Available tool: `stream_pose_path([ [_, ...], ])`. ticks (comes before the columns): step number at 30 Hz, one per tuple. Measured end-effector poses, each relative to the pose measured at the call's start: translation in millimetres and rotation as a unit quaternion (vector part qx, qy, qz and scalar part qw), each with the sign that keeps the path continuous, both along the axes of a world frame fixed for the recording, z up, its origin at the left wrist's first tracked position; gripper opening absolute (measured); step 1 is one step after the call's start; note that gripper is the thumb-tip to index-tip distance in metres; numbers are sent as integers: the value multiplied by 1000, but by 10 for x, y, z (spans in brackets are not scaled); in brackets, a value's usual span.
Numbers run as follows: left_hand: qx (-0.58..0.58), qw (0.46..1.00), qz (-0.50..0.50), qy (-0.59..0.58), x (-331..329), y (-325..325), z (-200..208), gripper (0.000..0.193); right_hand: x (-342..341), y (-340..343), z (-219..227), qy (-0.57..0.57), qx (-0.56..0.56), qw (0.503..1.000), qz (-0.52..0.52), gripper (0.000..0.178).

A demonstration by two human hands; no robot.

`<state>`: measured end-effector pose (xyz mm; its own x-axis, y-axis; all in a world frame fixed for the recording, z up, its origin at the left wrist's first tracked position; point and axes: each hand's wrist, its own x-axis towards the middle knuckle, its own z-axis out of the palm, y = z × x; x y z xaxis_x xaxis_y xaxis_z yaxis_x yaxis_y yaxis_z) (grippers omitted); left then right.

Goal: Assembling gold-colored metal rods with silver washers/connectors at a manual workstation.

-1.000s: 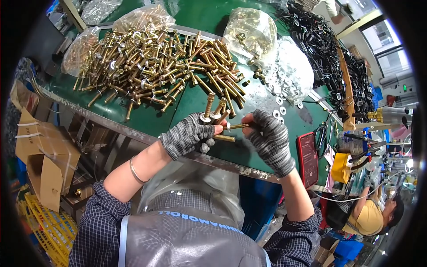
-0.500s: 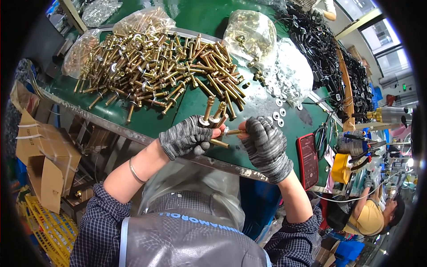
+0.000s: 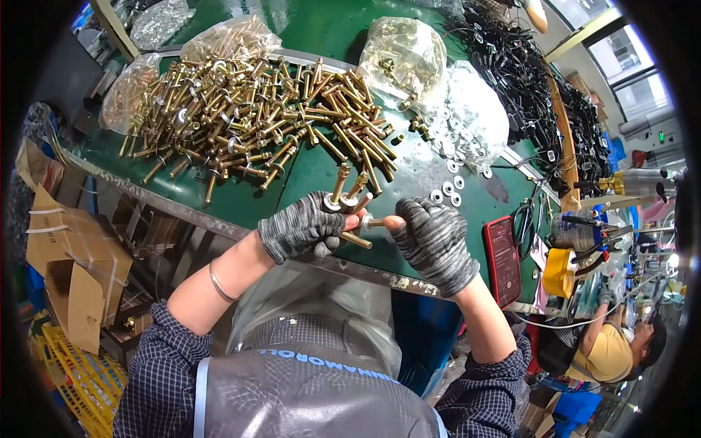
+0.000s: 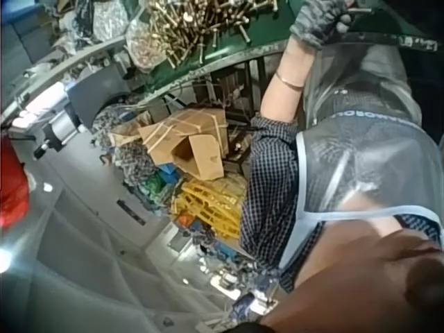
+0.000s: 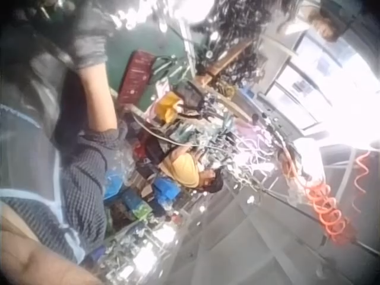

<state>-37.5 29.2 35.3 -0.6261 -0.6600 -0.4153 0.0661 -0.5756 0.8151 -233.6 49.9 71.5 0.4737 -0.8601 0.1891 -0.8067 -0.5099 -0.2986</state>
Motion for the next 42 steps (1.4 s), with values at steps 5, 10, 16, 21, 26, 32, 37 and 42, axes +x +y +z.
stream_pose_path([
  [5,-15,1000,-15,-5,1,-18,-27,29,-15,-25,52,-61,-49,996,39,21],
  [10,-49,999,-6,6,-11,3,-112,27,-447,-140,27,-3,75,994,-79,18],
  [16,-85,996,-26,-30,4,-23,-80,30,-739,-78,-414,86,-14,984,-156,20],
  [21,-67,995,-37,-62,-23,-28,-92,33,-830,-126,-454,-15,45,985,-167,19],
  [26,-271,961,-44,-21,53,-8,-372,31,-373,-156,17,-359,331,863,-126,19],
  [32,-66,992,-52,-90,-28,25,49,24,25,-253,147,-379,454,802,-86,24],
  [37,-165,984,-20,-69,-25,61,21,19,-81,-392,68,-316,585,739,-104,24],
  [42,-73,991,-50,-98,-21,40,-55,18,7,-405,233,-312,568,758,-68,25],
])
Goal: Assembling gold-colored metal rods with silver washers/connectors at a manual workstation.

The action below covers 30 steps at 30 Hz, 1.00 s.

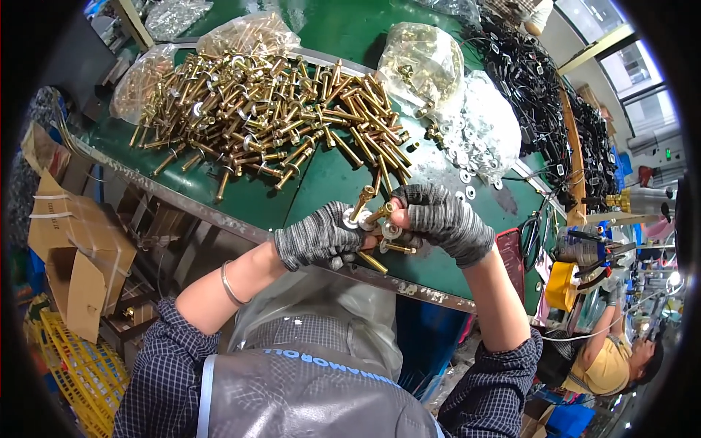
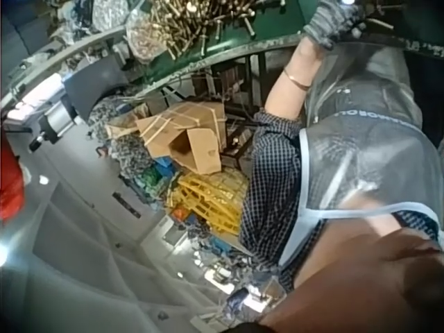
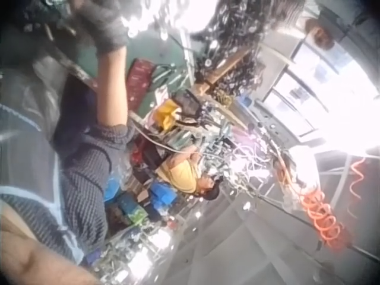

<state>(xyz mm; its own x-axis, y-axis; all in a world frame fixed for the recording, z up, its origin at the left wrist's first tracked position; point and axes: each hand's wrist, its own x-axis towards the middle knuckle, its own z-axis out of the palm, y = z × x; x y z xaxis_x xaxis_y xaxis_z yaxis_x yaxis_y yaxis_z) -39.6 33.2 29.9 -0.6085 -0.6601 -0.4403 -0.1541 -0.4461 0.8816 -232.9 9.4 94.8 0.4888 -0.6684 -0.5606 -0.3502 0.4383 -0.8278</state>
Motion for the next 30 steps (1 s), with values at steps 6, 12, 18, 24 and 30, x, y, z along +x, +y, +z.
stream_pose_path([
  [6,-192,979,6,67,1,-26,-138,19,25,110,-153,-46,-90,992,-70,22],
  [12,-34,997,29,63,46,-1,-121,19,-112,-132,-135,-8,-170,983,-69,24],
  [18,61,997,28,33,37,2,62,23,-206,-599,-721,300,-506,801,-111,18],
  [24,100,993,55,36,-2,-34,123,25,-275,-434,-639,100,-410,892,-164,14],
  [30,41,998,25,27,-59,-64,-166,25,-95,72,-117,168,-490,854,56,18],
])
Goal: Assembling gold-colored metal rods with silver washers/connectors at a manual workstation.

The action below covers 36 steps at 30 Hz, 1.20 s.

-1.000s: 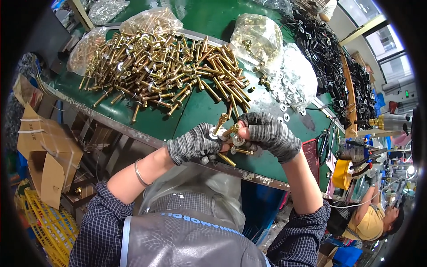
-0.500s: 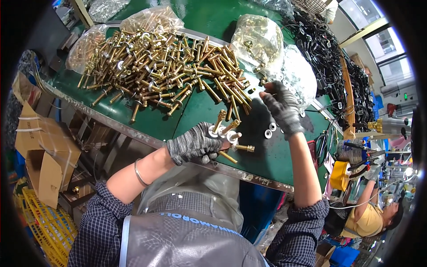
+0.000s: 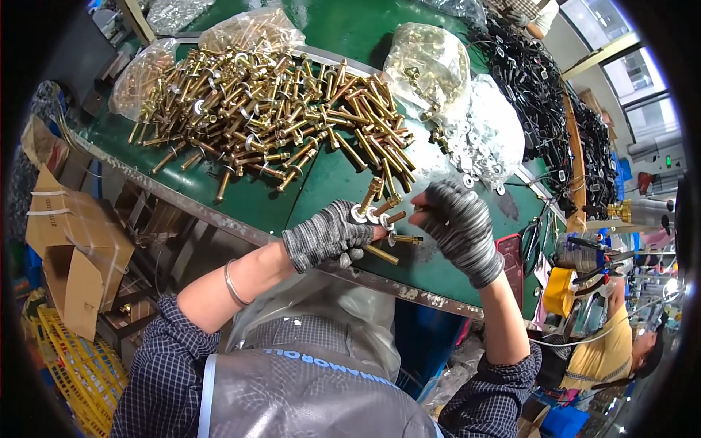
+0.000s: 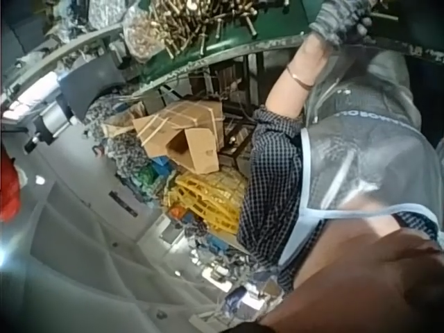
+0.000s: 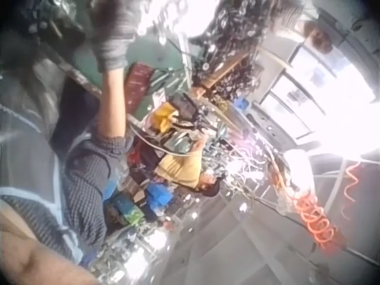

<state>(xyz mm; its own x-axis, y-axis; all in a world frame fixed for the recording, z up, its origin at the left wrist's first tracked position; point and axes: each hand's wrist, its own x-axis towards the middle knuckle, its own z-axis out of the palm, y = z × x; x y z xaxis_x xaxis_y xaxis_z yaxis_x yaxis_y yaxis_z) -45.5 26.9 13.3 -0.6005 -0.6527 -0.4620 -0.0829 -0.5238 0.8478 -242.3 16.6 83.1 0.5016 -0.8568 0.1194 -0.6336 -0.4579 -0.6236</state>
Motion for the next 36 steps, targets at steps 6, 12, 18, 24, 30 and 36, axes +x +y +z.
stream_pose_path([
  [6,10,999,-23,-43,15,-18,281,24,87,68,11,48,-111,991,59,17],
  [12,16,999,-2,-33,5,50,300,22,76,168,55,71,-54,996,24,18],
  [18,25,999,0,-22,11,48,310,21,100,186,84,193,-100,976,26,19],
  [24,27,998,-11,-50,-22,25,347,20,104,173,90,185,-129,974,25,18],
  [30,-2,999,3,36,37,23,-10,19,-444,32,-59,175,-24,976,-125,16],
  [36,129,972,110,164,31,54,60,22,-504,195,-442,233,-107,960,-114,18],
])
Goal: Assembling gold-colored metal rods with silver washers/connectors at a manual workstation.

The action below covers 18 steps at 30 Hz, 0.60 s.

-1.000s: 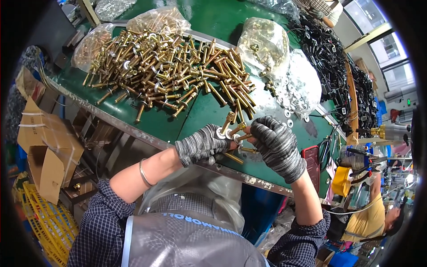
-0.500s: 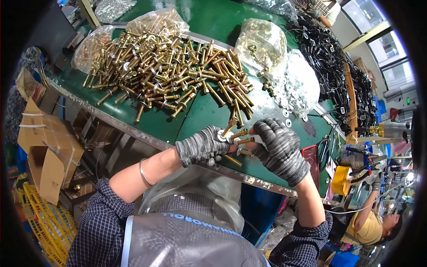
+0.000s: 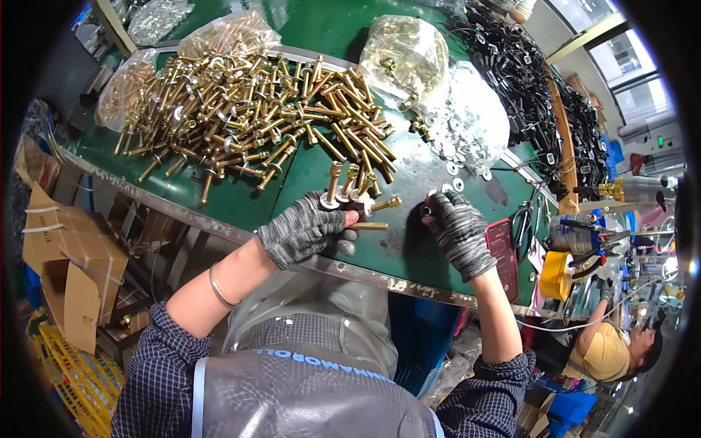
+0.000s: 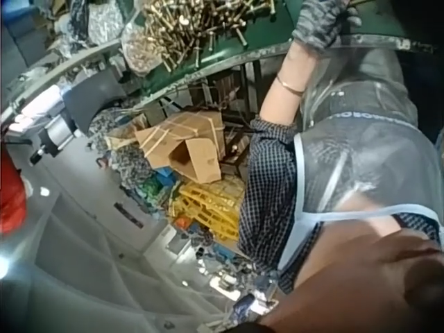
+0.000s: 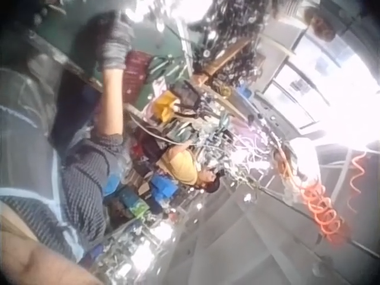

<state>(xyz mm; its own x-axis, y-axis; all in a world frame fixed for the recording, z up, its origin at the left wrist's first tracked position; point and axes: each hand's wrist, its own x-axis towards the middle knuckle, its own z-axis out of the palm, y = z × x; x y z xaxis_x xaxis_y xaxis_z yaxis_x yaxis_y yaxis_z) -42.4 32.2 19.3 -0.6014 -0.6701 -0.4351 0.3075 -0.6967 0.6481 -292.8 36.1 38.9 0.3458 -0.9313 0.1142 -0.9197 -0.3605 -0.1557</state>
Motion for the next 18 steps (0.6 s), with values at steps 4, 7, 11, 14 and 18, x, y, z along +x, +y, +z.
stream_pose_path([
  [4,-9,999,44,26,-41,20,-54,21,42,-8,-91,137,-136,979,67,15],
  [7,-21,997,67,39,-58,28,-62,21,92,71,15,-124,35,992,-12,18],
  [11,-27,995,84,50,-27,78,-114,22,434,132,243,-420,248,871,-65,23],
  [14,-31,993,89,67,-31,54,-134,21,562,113,231,-520,324,785,-91,25],
  [18,-64,995,61,47,-1,54,-105,19,675,104,138,-559,359,737,-125,25],
])
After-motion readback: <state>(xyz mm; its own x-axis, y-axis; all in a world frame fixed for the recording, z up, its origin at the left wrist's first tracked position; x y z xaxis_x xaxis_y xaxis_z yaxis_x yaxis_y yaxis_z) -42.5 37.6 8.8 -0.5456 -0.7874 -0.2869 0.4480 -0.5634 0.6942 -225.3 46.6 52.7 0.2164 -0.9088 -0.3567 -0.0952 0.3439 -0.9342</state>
